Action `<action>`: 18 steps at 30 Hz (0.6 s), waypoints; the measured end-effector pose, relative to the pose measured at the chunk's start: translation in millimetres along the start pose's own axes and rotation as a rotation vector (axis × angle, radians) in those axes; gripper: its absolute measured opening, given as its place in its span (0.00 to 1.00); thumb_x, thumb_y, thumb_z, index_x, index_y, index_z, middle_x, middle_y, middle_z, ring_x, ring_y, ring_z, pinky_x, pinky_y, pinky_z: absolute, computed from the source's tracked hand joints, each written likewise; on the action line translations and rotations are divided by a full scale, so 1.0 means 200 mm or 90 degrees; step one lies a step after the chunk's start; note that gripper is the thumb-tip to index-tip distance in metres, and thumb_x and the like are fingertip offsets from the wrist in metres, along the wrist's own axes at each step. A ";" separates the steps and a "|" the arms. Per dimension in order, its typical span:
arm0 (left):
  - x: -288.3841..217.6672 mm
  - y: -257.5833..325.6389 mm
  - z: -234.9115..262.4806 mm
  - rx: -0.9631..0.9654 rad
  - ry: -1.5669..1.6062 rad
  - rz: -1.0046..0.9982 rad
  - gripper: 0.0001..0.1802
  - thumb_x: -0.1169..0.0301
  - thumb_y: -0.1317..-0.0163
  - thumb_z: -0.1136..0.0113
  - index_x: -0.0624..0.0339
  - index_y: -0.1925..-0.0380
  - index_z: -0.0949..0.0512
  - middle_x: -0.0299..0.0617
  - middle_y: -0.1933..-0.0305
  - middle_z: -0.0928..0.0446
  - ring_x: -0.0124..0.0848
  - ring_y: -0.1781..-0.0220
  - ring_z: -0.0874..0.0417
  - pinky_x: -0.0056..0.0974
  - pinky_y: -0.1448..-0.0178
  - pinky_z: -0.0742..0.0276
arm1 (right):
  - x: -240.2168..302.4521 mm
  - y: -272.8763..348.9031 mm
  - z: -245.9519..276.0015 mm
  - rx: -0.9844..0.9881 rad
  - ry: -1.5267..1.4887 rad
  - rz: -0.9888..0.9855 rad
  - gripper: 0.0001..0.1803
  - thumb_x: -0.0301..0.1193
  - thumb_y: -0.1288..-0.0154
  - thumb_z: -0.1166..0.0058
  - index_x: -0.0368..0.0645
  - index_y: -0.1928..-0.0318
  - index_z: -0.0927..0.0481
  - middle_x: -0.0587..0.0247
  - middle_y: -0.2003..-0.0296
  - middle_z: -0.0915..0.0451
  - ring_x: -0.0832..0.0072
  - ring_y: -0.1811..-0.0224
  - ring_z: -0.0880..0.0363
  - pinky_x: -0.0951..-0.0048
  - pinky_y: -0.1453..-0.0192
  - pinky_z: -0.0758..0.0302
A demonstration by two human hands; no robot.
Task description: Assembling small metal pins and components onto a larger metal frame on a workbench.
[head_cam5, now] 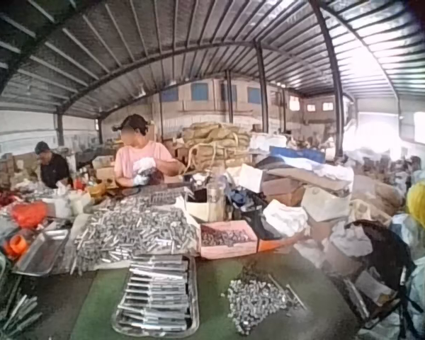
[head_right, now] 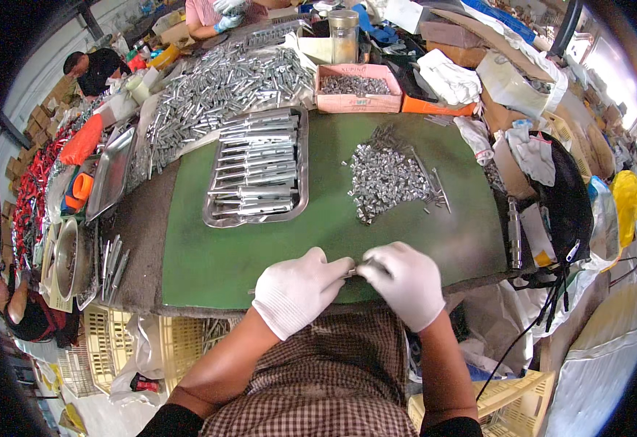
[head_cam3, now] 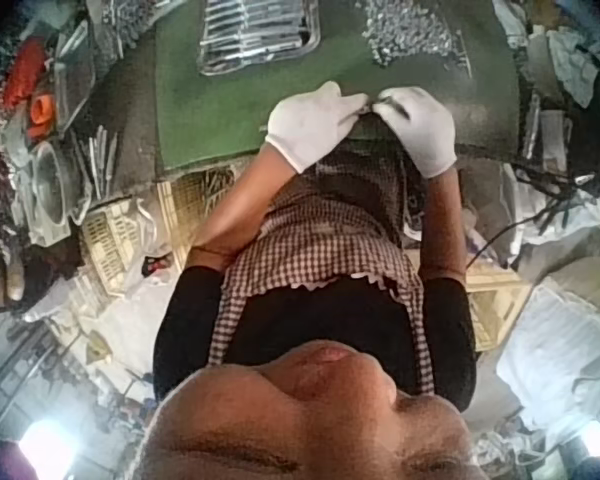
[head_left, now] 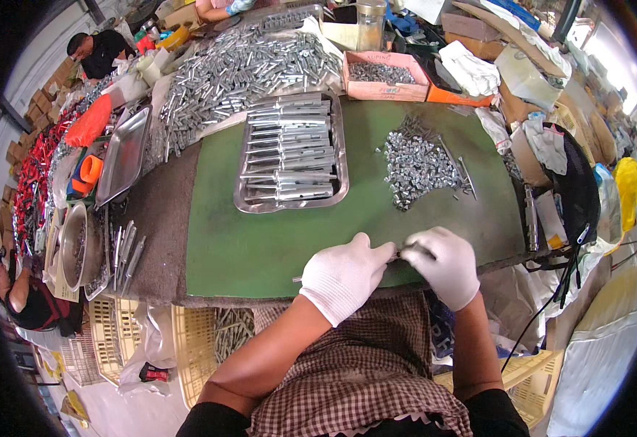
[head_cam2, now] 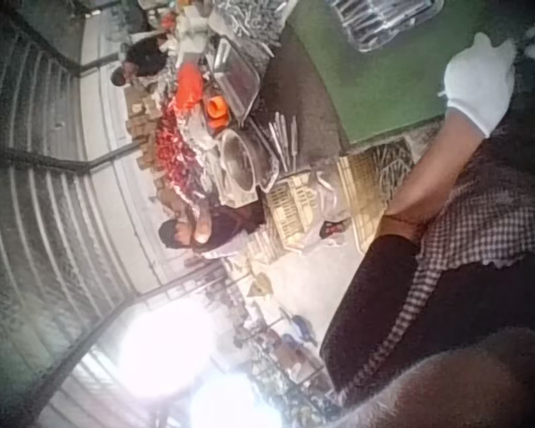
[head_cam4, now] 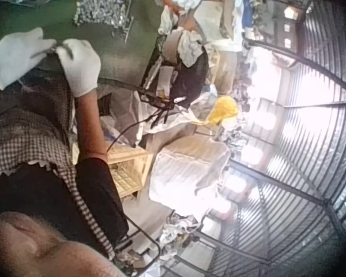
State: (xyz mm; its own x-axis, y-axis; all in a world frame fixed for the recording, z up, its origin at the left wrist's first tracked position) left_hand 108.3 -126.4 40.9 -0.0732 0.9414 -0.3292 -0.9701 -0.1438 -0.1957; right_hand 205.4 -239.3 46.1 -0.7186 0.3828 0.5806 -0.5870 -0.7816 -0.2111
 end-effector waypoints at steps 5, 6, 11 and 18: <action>-0.02 0.00 0.01 0.028 0.011 0.001 0.08 0.63 0.35 0.44 0.43 0.57 0.22 0.42 0.71 0.29 0.41 0.75 0.21 0.44 0.73 0.23 | -0.35 -0.16 0.16 -0.180 0.005 -0.136 0.11 0.33 0.38 0.40 0.38 0.61 0.16 0.51 0.62 0.16 0.59 0.60 0.17 0.64 0.54 0.23; -0.03 -0.01 -0.02 0.044 0.005 0.003 0.08 0.63 0.35 0.45 0.43 0.57 0.23 0.42 0.71 0.29 0.41 0.75 0.21 0.44 0.73 0.23 | -0.43 -0.20 0.18 -0.219 0.044 -0.135 0.12 0.34 0.39 0.39 0.38 0.60 0.17 0.51 0.63 0.17 0.57 0.60 0.18 0.63 0.54 0.24; -0.03 -0.03 -0.05 0.083 0.014 0.015 0.08 0.62 0.33 0.47 0.42 0.56 0.23 0.43 0.71 0.29 0.42 0.75 0.21 0.45 0.72 0.22 | -0.50 -0.35 0.17 -0.189 0.137 -0.157 0.07 0.31 0.41 0.39 0.41 0.64 0.18 0.55 0.66 0.21 0.59 0.62 0.20 0.62 0.55 0.25; -0.03 -0.02 -0.05 0.080 0.001 0.014 0.08 0.62 0.33 0.47 0.42 0.55 0.23 0.42 0.71 0.29 0.41 0.75 0.21 0.44 0.72 0.22 | -0.38 -0.27 0.13 -0.168 0.239 -0.120 0.07 0.31 0.43 0.38 0.43 0.65 0.18 0.54 0.66 0.22 0.56 0.63 0.21 0.59 0.58 0.26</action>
State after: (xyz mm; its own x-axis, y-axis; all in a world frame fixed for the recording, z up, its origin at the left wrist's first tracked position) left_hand 115.7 -134.2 35.1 -0.0950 0.9379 -0.3336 -0.9895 -0.1256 -0.0715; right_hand 301.6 -239.4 33.2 -0.6466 0.6945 0.3157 -0.7596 -0.5482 -0.3500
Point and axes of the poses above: each hand's wrist, its own y-axis away from the middle knuckle, its own z-axis out of the back of the hand, x = y × z, the point moved 7 cm from there along -y, towards the middle knuckle
